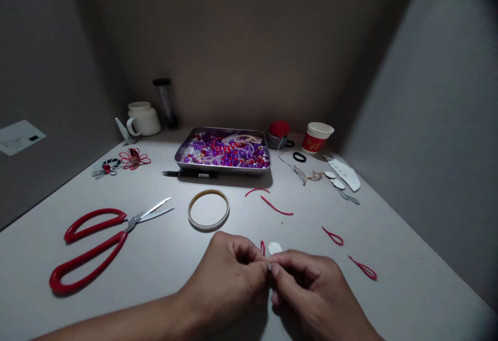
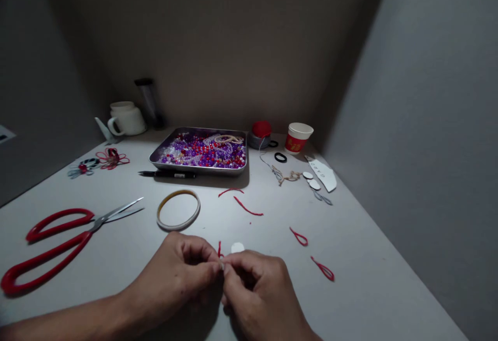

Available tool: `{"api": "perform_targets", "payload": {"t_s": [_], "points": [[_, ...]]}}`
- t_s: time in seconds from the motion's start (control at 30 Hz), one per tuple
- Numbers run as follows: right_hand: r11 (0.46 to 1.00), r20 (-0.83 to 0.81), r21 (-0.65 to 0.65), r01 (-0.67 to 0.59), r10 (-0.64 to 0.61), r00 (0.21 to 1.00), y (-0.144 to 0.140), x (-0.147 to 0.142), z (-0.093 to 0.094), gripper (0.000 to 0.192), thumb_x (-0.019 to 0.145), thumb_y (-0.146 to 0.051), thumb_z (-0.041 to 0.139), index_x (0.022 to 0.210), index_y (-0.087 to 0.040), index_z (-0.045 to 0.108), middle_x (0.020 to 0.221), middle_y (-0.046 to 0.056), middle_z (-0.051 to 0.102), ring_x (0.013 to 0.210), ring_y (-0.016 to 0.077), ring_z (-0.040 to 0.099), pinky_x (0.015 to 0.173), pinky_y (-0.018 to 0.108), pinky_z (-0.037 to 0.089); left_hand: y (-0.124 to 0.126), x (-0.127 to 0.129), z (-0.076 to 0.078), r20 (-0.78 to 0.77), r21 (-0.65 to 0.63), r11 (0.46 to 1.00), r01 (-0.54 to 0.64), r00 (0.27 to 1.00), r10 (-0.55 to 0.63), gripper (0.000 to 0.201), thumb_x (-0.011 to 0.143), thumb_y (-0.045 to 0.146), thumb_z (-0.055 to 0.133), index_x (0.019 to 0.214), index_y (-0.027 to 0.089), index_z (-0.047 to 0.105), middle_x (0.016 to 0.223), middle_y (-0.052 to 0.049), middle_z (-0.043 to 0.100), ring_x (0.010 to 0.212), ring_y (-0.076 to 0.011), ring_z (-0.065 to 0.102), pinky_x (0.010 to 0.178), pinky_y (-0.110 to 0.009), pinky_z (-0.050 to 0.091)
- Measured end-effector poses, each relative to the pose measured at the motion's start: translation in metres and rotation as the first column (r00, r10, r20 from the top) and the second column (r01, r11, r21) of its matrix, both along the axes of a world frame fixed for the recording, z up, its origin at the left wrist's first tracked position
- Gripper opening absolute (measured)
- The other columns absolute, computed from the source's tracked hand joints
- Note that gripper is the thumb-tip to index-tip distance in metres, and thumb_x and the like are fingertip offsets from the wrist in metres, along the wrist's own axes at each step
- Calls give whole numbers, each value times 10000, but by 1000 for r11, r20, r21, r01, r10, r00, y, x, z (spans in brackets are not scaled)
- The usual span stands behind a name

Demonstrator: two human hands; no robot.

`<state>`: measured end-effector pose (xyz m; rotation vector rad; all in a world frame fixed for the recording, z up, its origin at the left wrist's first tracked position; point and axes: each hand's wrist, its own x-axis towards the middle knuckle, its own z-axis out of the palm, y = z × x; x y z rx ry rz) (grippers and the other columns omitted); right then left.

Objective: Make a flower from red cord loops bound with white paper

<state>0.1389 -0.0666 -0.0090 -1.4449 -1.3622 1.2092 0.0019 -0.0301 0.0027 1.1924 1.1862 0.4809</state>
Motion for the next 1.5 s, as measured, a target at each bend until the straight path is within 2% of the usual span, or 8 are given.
{"api": "perform_targets", "payload": {"t_s": [0.1,0.23,0.37,0.57,0.83,1.07,1.3,1.5], "points": [[997,-72,-81,6,-12,997,0,-1,-1,275,790,-331,528,740,-135,714,441,-10,536,336,70,418,315,162,313,0,-1,2,-18,66,997,31,999,-30,159,663,234,534,558,120,569,439,9,527,394,-83,453,397,-190,337],[992,97,104,-67,56,994,1,3,0,239,803,-261,517,752,-157,726,545,24,617,447,113,545,414,195,415,0,-1,6,-66,124,991,55,997,-47,173,659,261,558,595,108,607,461,1,543,423,-93,469,429,-205,361],[932,272,322,-167,78,959,0,8,0,231,813,-176,493,803,-178,724,584,22,639,500,124,566,500,222,443,1,-1,4,-71,112,992,60,996,-52,167,658,250,538,568,117,583,466,1,536,424,-97,466,422,-208,352],[872,350,408,-271,124,928,0,9,-3,272,836,-153,431,782,-136,697,627,58,632,560,152,572,538,257,445,0,-2,1,-128,142,989,39,992,-21,141,653,194,474,537,140,533,437,32,480,398,-77,408,399,-193,298],[983,163,173,-58,29,986,-1,3,1,211,775,-225,521,729,-163,717,516,12,604,454,123,530,412,202,397,1,-1,4,-68,166,984,58,997,-47,130,653,207,502,541,141,504,451,51,430,431,-64,344,406,-183,259],[995,-4,-74,63,-63,998,-1,1,2,259,746,-348,557,616,-144,648,475,4,553,428,113,514,410,194,367,2,-2,5,-80,181,983,35,997,-20,131,657,191,490,537,141,500,449,58,422,426,-58,325,399,-178,254],[994,2,-63,89,-89,996,-2,-2,5,201,662,-307,596,681,-133,694,541,44,621,476,138,528,455,232,412,-2,-1,1,-92,224,972,64,995,-44,106,655,176,489,575,131,541,513,18,508,488,-90,432,449,-196,326],[995,80,-22,95,-93,992,-1,-1,5,165,656,-264,570,581,-146,659,479,14,560,461,122,479,442,218,379,-6,-3,1,-221,469,868,163,973,-63,139,671,151,493,544,133,547,541,5,527,505,-89,456,459,-184,332]]}}
